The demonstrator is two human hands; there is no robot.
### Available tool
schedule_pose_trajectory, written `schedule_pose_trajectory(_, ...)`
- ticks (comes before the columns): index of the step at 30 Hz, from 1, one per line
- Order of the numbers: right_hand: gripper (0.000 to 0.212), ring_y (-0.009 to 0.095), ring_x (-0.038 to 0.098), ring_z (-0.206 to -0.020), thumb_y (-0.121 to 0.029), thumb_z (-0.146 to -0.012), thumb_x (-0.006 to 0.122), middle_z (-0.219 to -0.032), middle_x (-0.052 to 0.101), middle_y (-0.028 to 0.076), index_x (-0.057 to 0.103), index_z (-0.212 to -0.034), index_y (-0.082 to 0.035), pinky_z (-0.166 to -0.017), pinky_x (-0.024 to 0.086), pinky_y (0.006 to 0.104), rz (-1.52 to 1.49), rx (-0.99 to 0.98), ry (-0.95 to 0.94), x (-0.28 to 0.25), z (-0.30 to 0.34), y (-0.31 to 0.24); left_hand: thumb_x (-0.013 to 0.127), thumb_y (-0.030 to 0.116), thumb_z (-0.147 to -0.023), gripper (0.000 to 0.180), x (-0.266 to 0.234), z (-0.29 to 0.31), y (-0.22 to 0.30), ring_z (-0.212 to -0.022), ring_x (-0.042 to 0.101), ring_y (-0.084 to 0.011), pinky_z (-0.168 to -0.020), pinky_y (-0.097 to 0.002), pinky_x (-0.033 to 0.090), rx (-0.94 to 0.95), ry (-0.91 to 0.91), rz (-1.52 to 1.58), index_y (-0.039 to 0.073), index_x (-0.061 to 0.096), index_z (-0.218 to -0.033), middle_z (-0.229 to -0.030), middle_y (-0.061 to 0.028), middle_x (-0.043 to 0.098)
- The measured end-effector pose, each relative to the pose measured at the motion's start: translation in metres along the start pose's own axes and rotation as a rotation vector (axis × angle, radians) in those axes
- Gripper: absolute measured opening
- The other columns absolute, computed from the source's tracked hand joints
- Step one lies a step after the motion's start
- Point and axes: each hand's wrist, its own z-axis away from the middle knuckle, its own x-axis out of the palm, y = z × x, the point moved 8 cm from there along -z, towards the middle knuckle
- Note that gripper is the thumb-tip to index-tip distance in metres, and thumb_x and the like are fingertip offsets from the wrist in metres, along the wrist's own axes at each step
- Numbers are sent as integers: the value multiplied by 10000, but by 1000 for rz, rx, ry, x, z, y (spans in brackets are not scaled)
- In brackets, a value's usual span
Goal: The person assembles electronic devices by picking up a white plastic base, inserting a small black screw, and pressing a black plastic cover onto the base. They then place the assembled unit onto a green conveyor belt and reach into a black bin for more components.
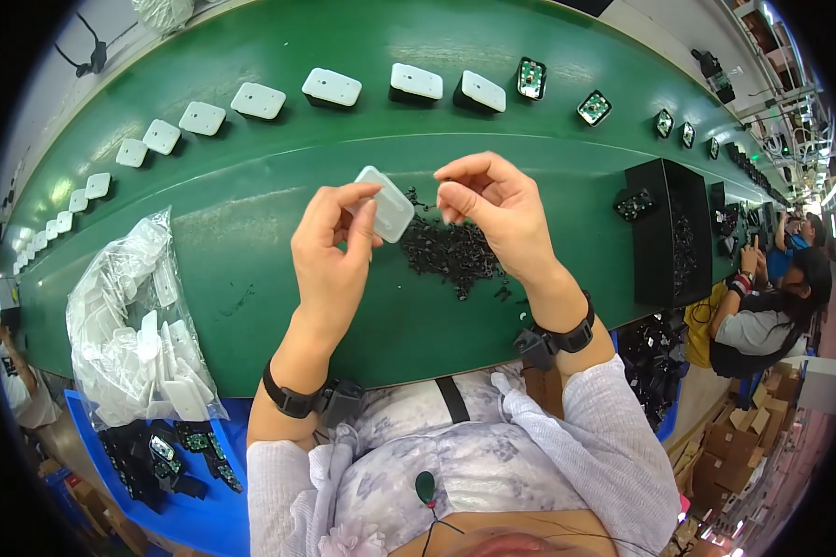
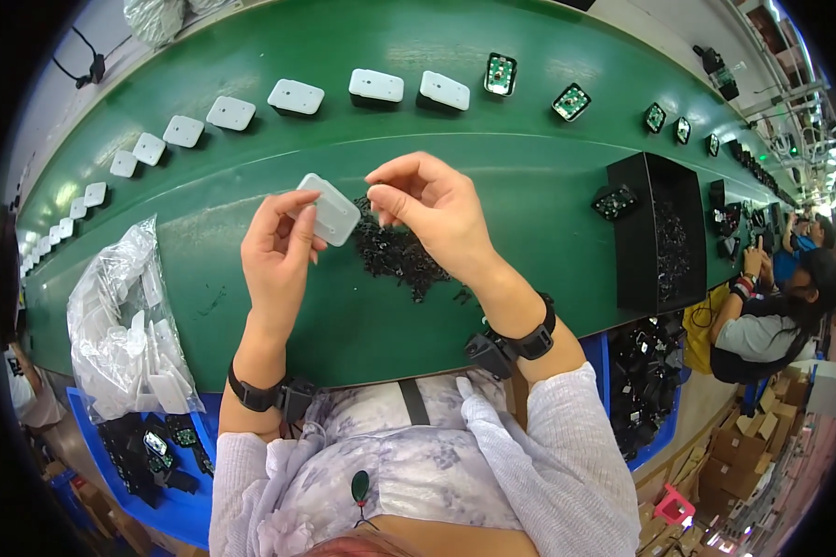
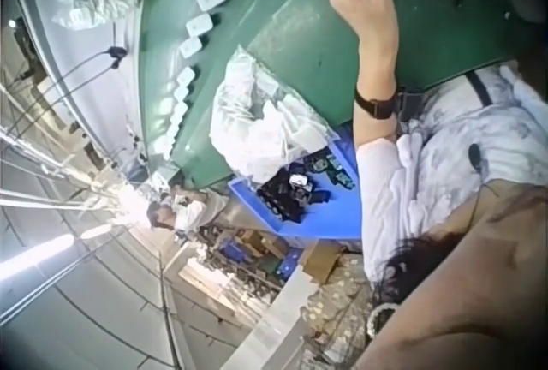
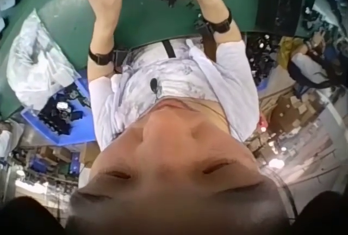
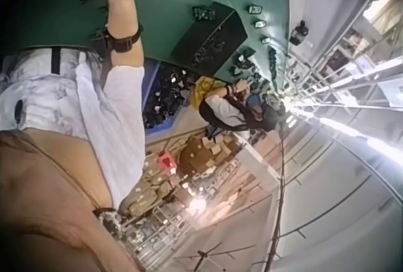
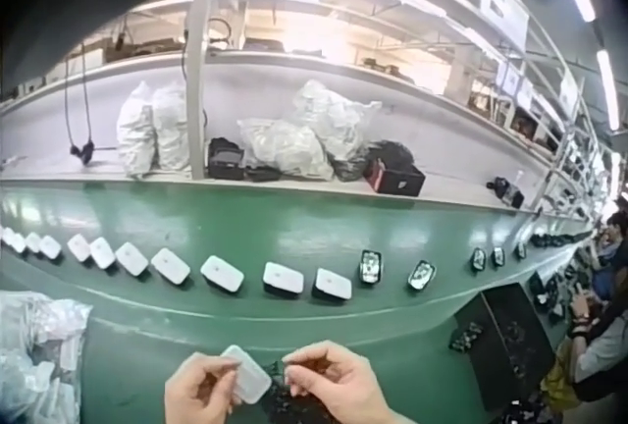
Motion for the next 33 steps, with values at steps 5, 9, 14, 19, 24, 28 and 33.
schedule_pose_trajectory(5, 256, 113, 605, -722, -35, -909, 582, -820, 634, 84, 522, -1153, 17, -635, 499, 225, 41, 36, -75, 19, -2, 1, 576, -61, -856, 220, 8, 3, 6, -612, 568, -115, -522, -235, 469, 68, -76, -8, 35, 646, -1042, -819, -62, 564)
schedule_pose_trajectory(9, 293, 121, 611, -733, -5, -902, 583, -798, 622, 87, 398, -1128, -24, -615, 501, 228, 150, 80, -147, 28, 0, 3, 602, -87, -803, 324, 14, 8, 15, -649, 602, -181, -545, -286, 488, 216, -136, -90, 75, 657, -1078, -794, -86, 572)
schedule_pose_trajectory(14, 252, 117, 607, -752, 10, -885, 602, -858, 613, 84, 479, -1105, 5, -641, 499, 223, 209, 33, -105, 30, 1, 2, 599, -66, -846, 147, 14, 7, 17, -625, 590, -119, -502, -207, 462, 246, -153, -96, -5, 639, -974, -852, -76, 581)
schedule_pose_trajectory(19, 98, 115, 590, -775, 10, -836, 653, -895, 607, 55, 650, -934, 22, -685, 483, 223, 478, -207, -63, 26, 5, -17, 595, -64, -855, 133, 12, 8, 9, -639, 600, -117, -508, -202, 469, 104, -129, 33, -14, 633, -972, -876, -76, 581)
schedule_pose_trajectory(24, 106, 137, 573, -708, 5, -814, 663, -853, 592, 67, 650, -919, -4, -609, 462, 268, 623, -241, -42, 28, 6, -22, 592, -68, -857, 147, 15, 11, 10, -659, 605, -116, -519, -200, 477, 205, -161, 16, -17, 627, -990, -893, -82, 579)
schedule_pose_trajectory(28, 144, 217, 563, -649, 15, -758, 674, -815, 571, 82, 650, -892, -32, -548, 448, 308, 813, -657, -19, 39, 12, -35, 587, -69, -862, 140, 17, 11, 6, -671, 611, -124, -531, -206, 492, 140, -159, 53, -17, 624, -986, -893, -83, 568)
schedule_pose_trajectory(33, 186, 236, 560, -650, 21, -725, 699, -782, 579, 83, 658, -896, -40, -542, 452, 311, 926, -772, -12, 38, 15, -34, 582, -73, -853, 106, 16, 9, 5, -631, 621, -138, -484, -228, 502, 125, -108, 131, -16, 630, -929, -826, -82, 569)
